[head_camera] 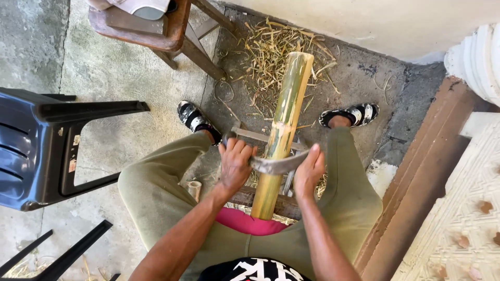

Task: Scrape the outer layer of a bamboo pole using a curved blade tool.

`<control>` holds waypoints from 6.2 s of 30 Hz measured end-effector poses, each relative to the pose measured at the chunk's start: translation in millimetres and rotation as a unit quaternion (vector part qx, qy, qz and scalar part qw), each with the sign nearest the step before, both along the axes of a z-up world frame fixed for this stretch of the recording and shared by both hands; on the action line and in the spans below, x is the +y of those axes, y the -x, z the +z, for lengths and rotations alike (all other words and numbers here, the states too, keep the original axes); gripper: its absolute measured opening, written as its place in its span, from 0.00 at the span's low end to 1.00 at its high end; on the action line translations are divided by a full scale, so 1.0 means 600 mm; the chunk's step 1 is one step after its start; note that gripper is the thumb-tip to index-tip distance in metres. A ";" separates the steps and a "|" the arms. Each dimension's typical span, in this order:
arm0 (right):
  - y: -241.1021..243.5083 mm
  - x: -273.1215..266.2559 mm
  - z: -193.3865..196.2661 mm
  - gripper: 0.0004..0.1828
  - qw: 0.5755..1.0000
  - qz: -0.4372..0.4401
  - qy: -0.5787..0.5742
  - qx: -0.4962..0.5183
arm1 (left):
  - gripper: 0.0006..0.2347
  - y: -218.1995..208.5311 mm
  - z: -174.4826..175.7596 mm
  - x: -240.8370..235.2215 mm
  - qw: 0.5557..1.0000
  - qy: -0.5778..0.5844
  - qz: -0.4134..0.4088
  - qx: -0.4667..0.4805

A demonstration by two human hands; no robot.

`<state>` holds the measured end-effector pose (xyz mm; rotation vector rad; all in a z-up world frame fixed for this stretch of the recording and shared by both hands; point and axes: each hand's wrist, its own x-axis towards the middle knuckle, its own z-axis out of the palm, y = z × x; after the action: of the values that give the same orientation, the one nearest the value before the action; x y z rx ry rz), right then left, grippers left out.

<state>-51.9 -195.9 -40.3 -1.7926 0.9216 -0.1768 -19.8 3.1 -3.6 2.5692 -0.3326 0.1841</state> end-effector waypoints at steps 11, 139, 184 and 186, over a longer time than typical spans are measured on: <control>-0.156 -0.047 -0.038 0.26 0.997 -0.002 0.040 -0.065 | 0.09 -0.133 -0.024 -0.029 0.998 0.025 -0.007 -0.059; -0.148 -0.038 -0.066 0.25 0.952 -0.108 -0.284 -0.039 | 0.05 -0.187 0.001 -0.042 0.982 -0.106 -0.128 -0.084; -0.273 -0.075 -0.067 0.25 0.966 -0.064 -0.242 -0.063 | 0.06 -0.297 -0.039 -0.064 0.988 -0.083 -0.077 -0.107; -0.325 -0.095 -0.060 0.25 0.971 -0.012 -0.213 -0.109 | 0.06 -0.357 -0.035 -0.079 0.987 -0.091 -0.070 -0.110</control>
<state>143.1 -252.9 -76.6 -1.3363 0.7554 -0.1728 194.6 -44.5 -24.6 2.6962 -0.6378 0.4033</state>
